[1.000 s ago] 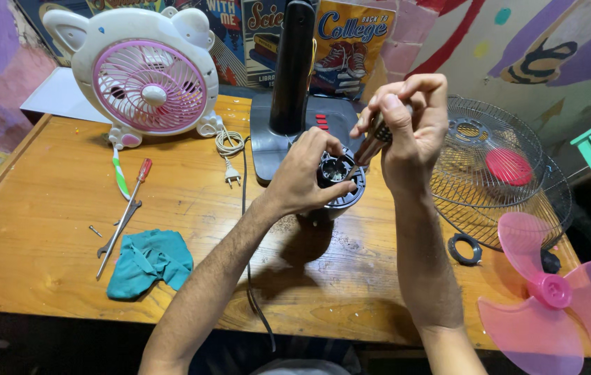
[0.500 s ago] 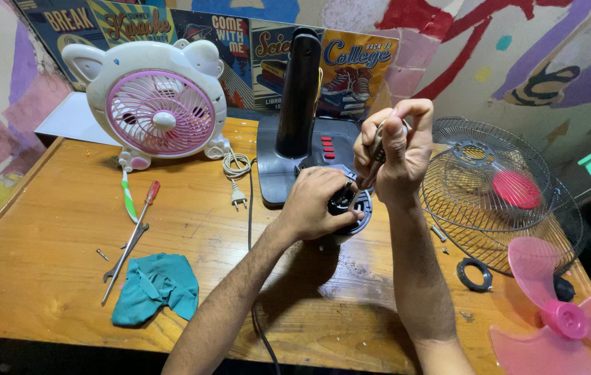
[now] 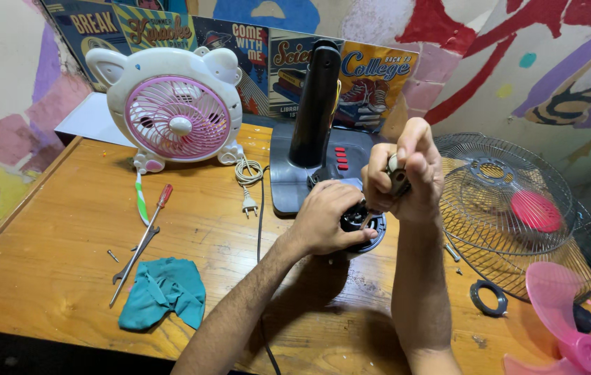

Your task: The person uses a screwdriver to remove screws from the base and motor housing of a black electric fan. They detach the motor housing from the stand, place it on the table, and continue unscrewing internal components. The video shows partial disassembly without reassembly.

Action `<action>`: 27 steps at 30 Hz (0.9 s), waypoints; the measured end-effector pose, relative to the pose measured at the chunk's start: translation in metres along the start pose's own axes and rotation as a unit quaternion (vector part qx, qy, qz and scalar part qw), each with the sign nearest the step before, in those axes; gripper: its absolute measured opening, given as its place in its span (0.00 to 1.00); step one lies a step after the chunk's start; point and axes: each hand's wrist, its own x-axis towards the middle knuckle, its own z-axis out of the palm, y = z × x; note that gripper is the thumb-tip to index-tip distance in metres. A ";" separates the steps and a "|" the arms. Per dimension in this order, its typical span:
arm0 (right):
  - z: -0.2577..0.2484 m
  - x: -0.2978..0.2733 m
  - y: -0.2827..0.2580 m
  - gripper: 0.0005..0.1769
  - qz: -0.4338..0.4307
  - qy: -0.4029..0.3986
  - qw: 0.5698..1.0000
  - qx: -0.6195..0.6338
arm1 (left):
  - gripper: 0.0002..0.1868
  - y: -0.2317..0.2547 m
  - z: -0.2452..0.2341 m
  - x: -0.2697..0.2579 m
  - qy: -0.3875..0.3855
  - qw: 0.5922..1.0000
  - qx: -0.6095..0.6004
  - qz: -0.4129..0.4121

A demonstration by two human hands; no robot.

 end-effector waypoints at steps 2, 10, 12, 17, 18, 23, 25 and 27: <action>0.000 0.000 0.005 0.19 -0.006 -0.037 0.999 0.002 | 0.28 -0.001 -0.001 0.000 0.008 1.000 -0.010 0.020; -0.011 0.002 0.011 0.25 -0.050 0.043 0.996 -0.064 | 0.25 -0.003 0.001 0.001 0.003 1.000 -0.009 -0.004; -0.016 0.004 0.014 0.25 -0.067 0.065 0.994 -0.055 | 0.24 -0.004 0.002 0.001 0.002 1.000 -0.018 -0.008; -0.020 0.002 0.021 0.21 -0.094 0.030 0.994 -0.051 | 0.24 -0.004 0.002 0.001 0.021 1.000 -0.023 -0.002; -0.020 0.001 0.022 0.21 -0.092 0.011 0.995 -0.043 | 0.24 -0.004 0.002 0.000 0.007 1.000 -0.019 -0.013; -0.012 -0.006 0.030 0.20 -0.057 -0.014 0.997 -0.041 | 0.27 -0.003 0.001 -0.001 -0.022 0.999 0.008 -0.038; -0.011 -0.005 0.031 0.21 -0.052 -0.019 0.998 -0.036 | 0.28 -0.003 0.000 0.000 -0.016 1.000 0.001 -0.024; -0.009 -0.005 0.031 0.20 -0.053 -0.026 0.998 -0.028 | 0.29 -0.003 0.001 -0.001 -0.007 1.000 0.006 -0.017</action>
